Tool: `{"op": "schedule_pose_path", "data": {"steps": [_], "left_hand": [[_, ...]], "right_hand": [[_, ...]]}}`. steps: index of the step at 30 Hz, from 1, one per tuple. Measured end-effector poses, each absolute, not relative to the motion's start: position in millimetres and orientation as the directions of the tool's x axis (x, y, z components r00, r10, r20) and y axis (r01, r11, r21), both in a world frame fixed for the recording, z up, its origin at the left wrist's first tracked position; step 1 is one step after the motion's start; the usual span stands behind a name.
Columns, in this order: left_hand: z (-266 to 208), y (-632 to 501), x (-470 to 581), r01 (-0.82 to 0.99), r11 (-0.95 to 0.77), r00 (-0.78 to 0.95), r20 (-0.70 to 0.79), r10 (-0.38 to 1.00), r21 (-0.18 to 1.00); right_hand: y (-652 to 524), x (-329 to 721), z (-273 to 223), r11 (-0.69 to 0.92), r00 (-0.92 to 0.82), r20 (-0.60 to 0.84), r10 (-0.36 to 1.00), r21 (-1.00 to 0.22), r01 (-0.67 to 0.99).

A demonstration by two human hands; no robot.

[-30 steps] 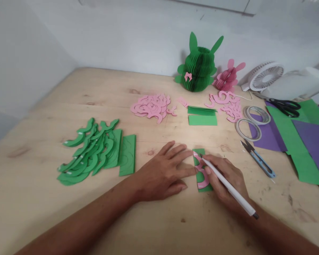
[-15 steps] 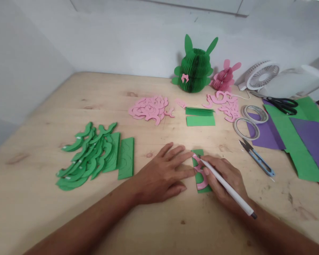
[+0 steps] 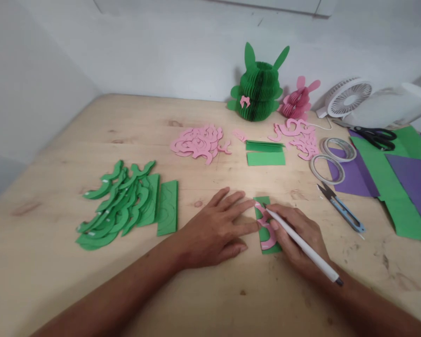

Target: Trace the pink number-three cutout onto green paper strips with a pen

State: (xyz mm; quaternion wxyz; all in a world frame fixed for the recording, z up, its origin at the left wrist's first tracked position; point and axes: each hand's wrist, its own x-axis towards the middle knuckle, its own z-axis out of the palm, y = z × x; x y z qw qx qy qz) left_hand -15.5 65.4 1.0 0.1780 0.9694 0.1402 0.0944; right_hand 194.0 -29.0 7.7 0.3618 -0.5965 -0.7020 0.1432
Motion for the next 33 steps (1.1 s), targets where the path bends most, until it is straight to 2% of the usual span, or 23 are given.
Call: {"op": "schedule_pose_path", "data": {"steps": [5, 11, 21, 33], "left_hand": [[1.0, 65.7, -15.5, 0.238, -0.896, 0.943, 0.133, 0.306, 0.374], [1.9, 65.0, -15.2, 0.243, -0.892, 0.941, 0.130, 0.312, 0.382], [3.0, 65.9, -14.3, 0.234, -0.892, 0.940, 0.145, 0.310, 0.387], [2.1, 63.8, -13.7, 0.250, -0.888, 0.933, 0.150, 0.328, 0.387]], "right_hand": [[-27.7, 194.1, 13.7, 0.118, 0.081, 0.230, 0.970, -0.734, 0.669], [-22.0, 192.0, 19.2, 0.055, 0.172, 0.186, 0.967, -0.818, 0.573], [-18.2, 186.2, 15.4, -0.048, 0.241, 0.138, 0.961, -0.771, 0.635], [-16.6, 186.8, 13.0, -0.011, 0.212, 0.179, 0.961, -0.740, 0.672]]}}
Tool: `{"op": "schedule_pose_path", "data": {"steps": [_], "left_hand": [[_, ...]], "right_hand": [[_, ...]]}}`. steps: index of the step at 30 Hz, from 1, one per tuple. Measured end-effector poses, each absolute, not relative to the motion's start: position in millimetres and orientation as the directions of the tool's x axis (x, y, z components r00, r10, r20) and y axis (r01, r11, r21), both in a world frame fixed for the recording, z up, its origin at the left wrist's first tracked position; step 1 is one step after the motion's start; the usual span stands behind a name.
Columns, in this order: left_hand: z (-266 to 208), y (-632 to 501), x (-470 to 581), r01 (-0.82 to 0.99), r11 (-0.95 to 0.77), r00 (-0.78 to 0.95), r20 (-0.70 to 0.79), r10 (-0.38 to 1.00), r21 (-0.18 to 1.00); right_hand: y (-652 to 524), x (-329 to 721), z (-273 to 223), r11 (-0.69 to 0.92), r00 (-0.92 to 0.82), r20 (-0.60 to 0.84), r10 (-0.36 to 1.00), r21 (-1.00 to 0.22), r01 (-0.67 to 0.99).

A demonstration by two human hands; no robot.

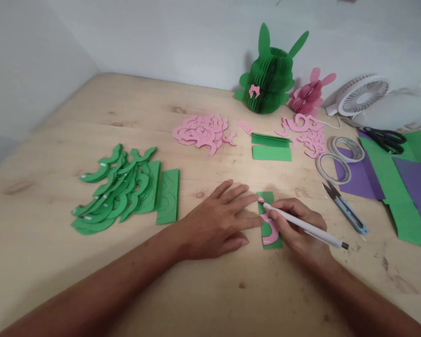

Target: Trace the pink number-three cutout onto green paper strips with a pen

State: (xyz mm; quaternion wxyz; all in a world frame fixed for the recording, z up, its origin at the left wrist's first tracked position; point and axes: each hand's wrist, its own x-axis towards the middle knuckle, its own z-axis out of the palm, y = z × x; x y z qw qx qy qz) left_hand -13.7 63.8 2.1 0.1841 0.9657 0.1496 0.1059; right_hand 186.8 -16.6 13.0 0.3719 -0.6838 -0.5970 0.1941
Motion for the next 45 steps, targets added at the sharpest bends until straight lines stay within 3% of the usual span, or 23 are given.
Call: {"op": "schedule_pose_path", "data": {"steps": [45], "left_hand": [[1.9, 64.5, -13.9, 0.248, -0.886, 0.939, 0.128, 0.320, 0.392]], "right_hand": [[-19.3, 185.8, 15.7, 0.027, 0.178, 0.216, 0.960, -0.703, 0.710]]}}
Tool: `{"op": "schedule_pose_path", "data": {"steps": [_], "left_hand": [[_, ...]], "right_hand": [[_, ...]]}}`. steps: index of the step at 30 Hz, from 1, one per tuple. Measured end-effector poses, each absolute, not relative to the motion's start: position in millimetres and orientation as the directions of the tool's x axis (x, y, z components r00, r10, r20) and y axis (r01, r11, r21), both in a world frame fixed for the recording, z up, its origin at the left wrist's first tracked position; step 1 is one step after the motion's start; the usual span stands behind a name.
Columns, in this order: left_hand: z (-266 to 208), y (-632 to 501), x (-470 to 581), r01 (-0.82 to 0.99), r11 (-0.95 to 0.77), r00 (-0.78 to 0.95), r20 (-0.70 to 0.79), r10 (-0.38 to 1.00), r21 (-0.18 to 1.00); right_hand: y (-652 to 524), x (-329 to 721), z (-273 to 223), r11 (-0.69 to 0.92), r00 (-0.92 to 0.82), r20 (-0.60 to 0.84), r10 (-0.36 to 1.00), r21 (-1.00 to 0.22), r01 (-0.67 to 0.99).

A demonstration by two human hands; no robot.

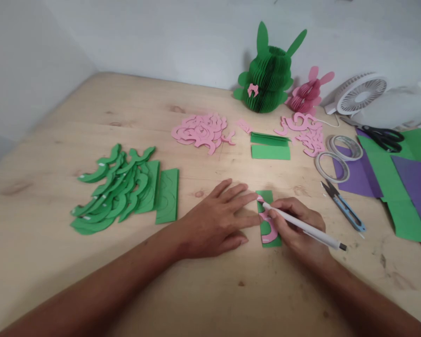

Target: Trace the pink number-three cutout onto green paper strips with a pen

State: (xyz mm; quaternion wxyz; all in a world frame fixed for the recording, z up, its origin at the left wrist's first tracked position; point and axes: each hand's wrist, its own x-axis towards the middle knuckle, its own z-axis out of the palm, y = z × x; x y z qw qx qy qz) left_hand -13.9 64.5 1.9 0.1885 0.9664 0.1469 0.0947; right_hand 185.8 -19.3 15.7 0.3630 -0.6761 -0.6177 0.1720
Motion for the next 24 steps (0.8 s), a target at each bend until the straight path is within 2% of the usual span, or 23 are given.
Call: {"op": "schedule_pose_path", "data": {"steps": [24], "left_hand": [[1.3, 64.1, -13.9, 0.253, -0.886, 0.935, 0.136, 0.326, 0.388]], "right_hand": [[-20.0, 187.4, 15.1, 0.029, 0.180, 0.223, 0.958, -0.701, 0.713]]}}
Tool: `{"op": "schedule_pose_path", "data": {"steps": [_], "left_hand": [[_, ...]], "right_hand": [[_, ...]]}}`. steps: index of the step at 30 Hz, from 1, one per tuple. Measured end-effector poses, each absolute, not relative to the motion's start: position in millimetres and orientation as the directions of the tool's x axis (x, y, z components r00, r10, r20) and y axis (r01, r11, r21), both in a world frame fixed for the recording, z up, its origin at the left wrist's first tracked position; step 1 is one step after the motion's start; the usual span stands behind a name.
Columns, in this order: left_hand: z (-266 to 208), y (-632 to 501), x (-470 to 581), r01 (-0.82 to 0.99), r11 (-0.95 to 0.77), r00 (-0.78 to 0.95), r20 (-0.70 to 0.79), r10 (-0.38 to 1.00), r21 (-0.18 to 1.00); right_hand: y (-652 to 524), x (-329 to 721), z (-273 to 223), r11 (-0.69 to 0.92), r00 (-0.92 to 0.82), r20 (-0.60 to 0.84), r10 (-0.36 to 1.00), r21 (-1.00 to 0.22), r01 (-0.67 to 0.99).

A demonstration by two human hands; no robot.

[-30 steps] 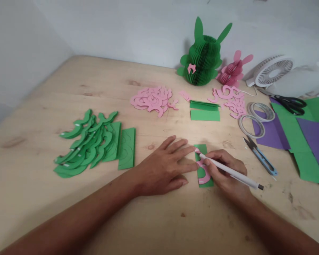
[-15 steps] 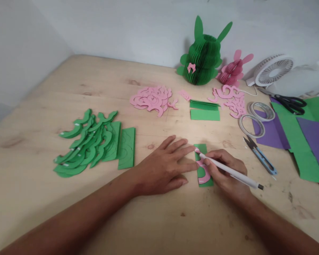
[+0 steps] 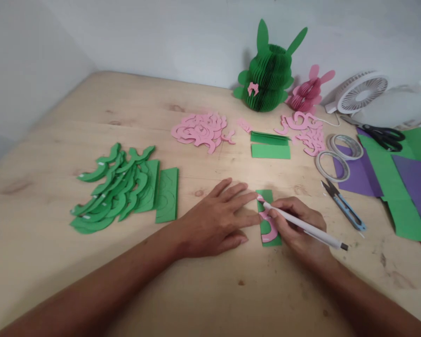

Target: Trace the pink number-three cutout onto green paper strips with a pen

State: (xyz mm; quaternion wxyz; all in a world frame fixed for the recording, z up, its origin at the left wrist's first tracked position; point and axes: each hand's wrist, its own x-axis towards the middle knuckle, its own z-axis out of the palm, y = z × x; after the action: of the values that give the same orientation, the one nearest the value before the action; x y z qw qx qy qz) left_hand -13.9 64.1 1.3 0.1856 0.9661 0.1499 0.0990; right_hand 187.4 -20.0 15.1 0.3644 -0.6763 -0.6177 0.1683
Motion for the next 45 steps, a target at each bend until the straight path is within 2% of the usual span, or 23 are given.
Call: {"op": "schedule_pose_path", "data": {"steps": [10, 18, 45], "left_hand": [[0.5, 64.1, -14.1, 0.248, -0.886, 0.933, 0.151, 0.328, 0.391], [3.8, 64.6, -13.7, 0.251, -0.884, 0.937, 0.129, 0.324, 0.395], [1.8, 64.7, -14.1, 0.250, -0.885, 0.936, 0.137, 0.325, 0.392]], "right_hand": [[-18.1, 185.3, 15.6, 0.028, 0.173, 0.204, 0.963, -0.721, 0.693], [-21.8, 188.7, 15.8, -0.101, 0.276, 0.100, 0.956, -0.771, 0.629], [-20.2, 186.0, 18.6, -0.044, 0.220, 0.175, 0.960, -0.681, 0.731]]}}
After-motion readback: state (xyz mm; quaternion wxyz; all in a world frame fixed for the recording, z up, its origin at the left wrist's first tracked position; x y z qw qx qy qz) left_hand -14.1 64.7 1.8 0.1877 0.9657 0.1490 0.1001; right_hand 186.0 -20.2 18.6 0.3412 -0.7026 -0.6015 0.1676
